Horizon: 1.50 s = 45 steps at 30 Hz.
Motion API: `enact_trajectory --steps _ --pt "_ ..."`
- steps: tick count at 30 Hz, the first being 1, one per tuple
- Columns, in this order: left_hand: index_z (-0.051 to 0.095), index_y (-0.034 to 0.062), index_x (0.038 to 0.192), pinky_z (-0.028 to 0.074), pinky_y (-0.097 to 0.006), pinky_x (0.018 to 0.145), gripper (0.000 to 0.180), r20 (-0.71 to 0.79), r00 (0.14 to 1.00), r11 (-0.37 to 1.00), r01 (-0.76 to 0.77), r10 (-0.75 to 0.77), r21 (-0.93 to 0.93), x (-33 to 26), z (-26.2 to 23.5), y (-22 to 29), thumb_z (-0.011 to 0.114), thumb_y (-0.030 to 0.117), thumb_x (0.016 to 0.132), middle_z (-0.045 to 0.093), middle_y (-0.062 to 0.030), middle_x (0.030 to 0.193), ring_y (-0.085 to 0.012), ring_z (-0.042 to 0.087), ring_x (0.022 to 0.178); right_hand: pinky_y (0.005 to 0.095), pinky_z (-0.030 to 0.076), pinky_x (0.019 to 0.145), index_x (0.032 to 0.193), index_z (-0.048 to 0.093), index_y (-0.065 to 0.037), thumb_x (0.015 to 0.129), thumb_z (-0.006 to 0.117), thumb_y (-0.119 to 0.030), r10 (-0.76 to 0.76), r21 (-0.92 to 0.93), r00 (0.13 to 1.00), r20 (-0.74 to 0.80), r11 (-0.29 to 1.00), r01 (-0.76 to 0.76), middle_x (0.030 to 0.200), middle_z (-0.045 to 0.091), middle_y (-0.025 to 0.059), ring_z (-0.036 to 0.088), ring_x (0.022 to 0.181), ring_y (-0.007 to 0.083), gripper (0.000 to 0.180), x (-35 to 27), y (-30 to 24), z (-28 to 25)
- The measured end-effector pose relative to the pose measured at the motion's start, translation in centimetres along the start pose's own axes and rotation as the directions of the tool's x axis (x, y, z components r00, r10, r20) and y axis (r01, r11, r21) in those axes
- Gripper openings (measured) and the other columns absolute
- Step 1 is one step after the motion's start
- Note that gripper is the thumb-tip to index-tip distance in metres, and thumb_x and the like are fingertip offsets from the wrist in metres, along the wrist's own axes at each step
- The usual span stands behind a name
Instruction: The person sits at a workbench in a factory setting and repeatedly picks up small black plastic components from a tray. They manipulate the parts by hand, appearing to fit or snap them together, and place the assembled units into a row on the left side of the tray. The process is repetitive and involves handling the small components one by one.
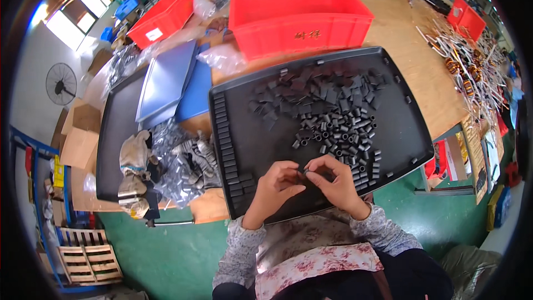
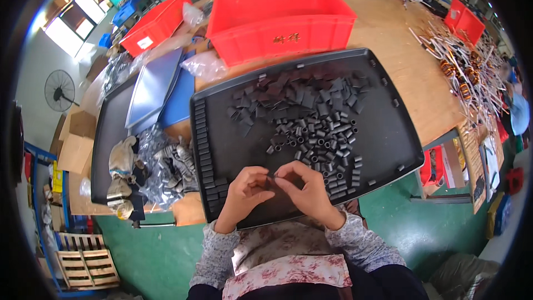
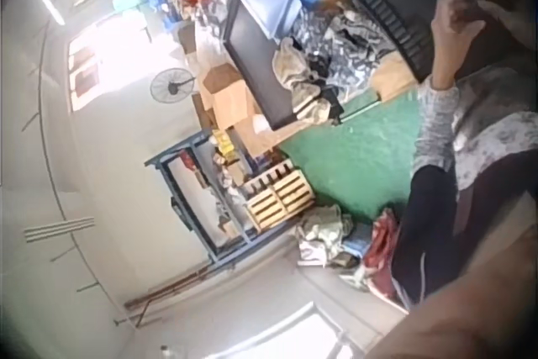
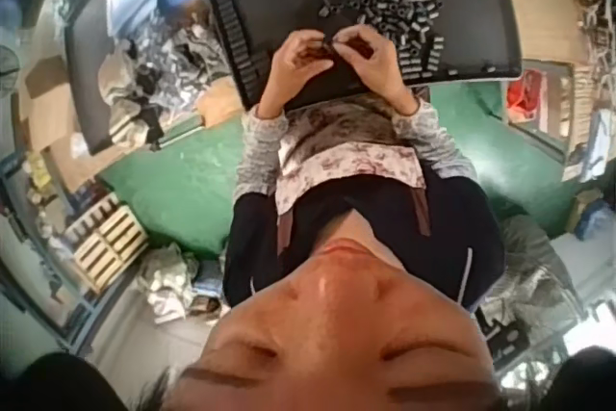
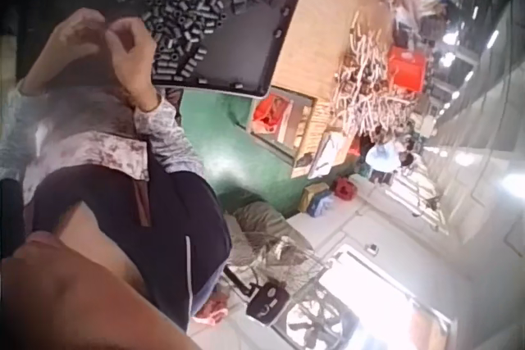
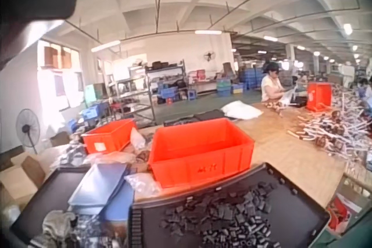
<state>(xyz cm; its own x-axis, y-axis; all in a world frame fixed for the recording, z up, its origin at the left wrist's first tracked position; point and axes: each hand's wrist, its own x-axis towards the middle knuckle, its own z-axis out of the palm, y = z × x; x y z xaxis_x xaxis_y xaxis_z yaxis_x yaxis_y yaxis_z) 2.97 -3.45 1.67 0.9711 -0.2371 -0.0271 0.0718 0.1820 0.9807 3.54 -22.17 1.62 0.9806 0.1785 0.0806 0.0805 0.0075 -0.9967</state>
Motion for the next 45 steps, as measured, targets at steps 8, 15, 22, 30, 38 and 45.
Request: enact_trajectory --steps 8,15,22,30,38,45 --pt "0.066 -0.0035 0.093 0.055 -0.024 0.066 0.014 0.082 0.984 0.984 0.154 -0.161 0.084 -0.6 -1.6 -1.4 0.076 -0.001 0.083 0.067 -0.0045 0.081 -0.0095 0.065 0.072 0.0242 0.049 0.079 0.099 0.064 -0.002 0.093 0.066 -0.005 0.189 0.382 0.957 0.221 0.886 -0.263 0.095 0.066 0.0003 0.06 0.088 0.0059 0.007 0.9 -0.2 0.5" --pt "0.068 -0.005 0.102 0.056 -0.024 0.073 0.018 0.106 0.985 0.978 0.114 -0.134 0.172 -0.5 -1.4 -1.1 0.073 -0.001 0.085 0.07 -0.0075 0.092 -0.0117 0.067 0.081 0.0301 0.052 0.079 0.096 0.068 -0.003 0.084 0.071 0.001 -0.294 -0.34 0.9 0.322 0.852 0.399 0.095 0.069 0.0073 0.064 0.09 0.0188 0.013 1.7 -1.1 -0.9" --pt "0.071 0.0016 0.108 0.054 -0.028 0.075 0.025 -0.03 0.988 0.897 -0.127 0.154 0.424 -0.1 -2.8 0.4 0.072 -0.001 0.083 0.072 -0.0066 0.092 -0.0144 0.066 0.084 0.0379 0.05 0.082 0.102 0.067 -0.004 0.076 0.077 -0.002 -0.165 -0.227 0.979 0.123 0.955 0.189 0.107 0.068 0.0091 0.063 0.094 0.0299 0.027 0.7 -1.9 0.4" --pt "0.075 0.0062 0.093 0.051 -0.039 0.08 0.023 0.005 0.827 0.276 -0.193 0.562 0.942 -0.7 -8.1 1.1 0.08 0.006 0.07 0.07 -0.0054 0.085 -0.0294 0.061 0.094 0.0395 0.05 0.081 0.103 0.062 -0.006 0.07 0.078 -0.004 -0.139 -0.636 0.901 0.412 0.664 0.393 0.099 0.062 0.0085 0.059 0.093 0.0304 0.037 -0.4 -1.6 0.0" --pt "0.072 0.0068 0.096 0.049 -0.039 0.087 0.03 -0.007 0.873 0.423 -0.23 0.488 0.876 -1.3 -5.0 2.6 0.083 0.008 0.068 0.071 -0.007 0.097 -0.0299 0.059 0.101 0.0352 0.051 0.073 0.1 0.059 -0.002 0.079 0.068 0.006 -0.202 -0.435 0.959 0.2 0.858 0.272 0.091 0.066 0.0128 0.065 0.084 0.0321 0.024 0.0 -0.2 1.9" --pt "0.054 0.0027 0.078 0.05 -0.031 0.078 0.023 0.017 0.973 0.862 -0.211 0.229 0.46 -1.1 -3.1 -0.3 0.076 -0.002 0.075 0.071 -0.0086 0.101 -0.0199 0.062 0.09 0.0374 0.053 0.078 0.108 0.059 -0.003 0.081 0.067 0.002 -0.096 -0.516 0.967 0.236 0.831 0.209 0.097 0.067 0.0123 0.065 0.095 0.0309 0.028 2.3 -1.5 1.2"
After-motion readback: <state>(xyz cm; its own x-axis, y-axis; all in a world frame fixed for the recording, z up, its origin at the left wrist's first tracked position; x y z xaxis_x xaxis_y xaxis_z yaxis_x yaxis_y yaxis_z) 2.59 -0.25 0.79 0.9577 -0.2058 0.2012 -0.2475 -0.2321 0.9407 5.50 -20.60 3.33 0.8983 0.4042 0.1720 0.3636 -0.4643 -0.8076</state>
